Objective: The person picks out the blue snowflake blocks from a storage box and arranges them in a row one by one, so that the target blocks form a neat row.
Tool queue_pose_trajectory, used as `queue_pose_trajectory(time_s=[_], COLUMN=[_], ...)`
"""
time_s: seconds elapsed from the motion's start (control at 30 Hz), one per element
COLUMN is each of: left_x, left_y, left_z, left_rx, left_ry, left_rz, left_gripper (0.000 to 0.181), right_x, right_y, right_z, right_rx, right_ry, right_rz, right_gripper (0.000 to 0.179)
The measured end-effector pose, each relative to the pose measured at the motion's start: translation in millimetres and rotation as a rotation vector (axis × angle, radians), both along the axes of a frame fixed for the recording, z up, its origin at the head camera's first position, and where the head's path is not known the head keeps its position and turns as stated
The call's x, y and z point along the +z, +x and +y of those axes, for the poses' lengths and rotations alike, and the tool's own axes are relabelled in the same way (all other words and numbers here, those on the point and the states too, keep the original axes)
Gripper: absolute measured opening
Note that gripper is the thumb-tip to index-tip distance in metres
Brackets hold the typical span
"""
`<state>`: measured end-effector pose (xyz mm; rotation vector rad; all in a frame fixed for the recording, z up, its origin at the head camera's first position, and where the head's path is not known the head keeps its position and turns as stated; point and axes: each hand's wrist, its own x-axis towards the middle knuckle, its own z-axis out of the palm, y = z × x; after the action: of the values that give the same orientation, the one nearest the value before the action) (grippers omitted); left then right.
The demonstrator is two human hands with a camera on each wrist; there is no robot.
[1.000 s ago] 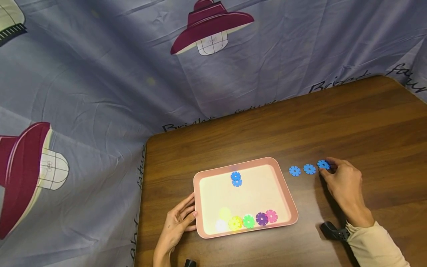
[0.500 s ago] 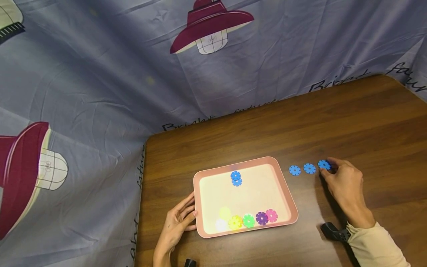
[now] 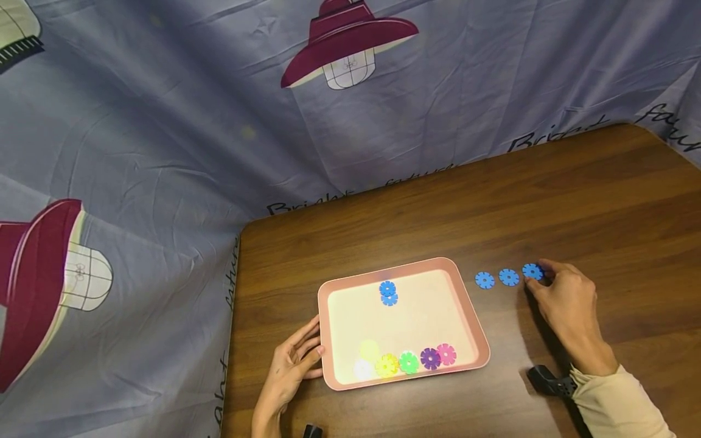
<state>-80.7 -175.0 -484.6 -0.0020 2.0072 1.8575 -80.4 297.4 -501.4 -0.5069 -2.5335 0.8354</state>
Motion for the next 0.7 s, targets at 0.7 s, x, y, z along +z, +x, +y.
queue_pose_trajectory(time_s=[0.7], left_x=[-0.1], left_y=[-0.9], left_z=[-1.3], left_rx=[-0.013], left_ry=[0.036], left_rz=[0.008], left_gripper=[0.058], right_x=[52.7], right_y=[-26.2], right_z=[-41], right_rx=[0.068], right_ry=[-0.039], right_rz=[0.141], right_gripper=[0.047])
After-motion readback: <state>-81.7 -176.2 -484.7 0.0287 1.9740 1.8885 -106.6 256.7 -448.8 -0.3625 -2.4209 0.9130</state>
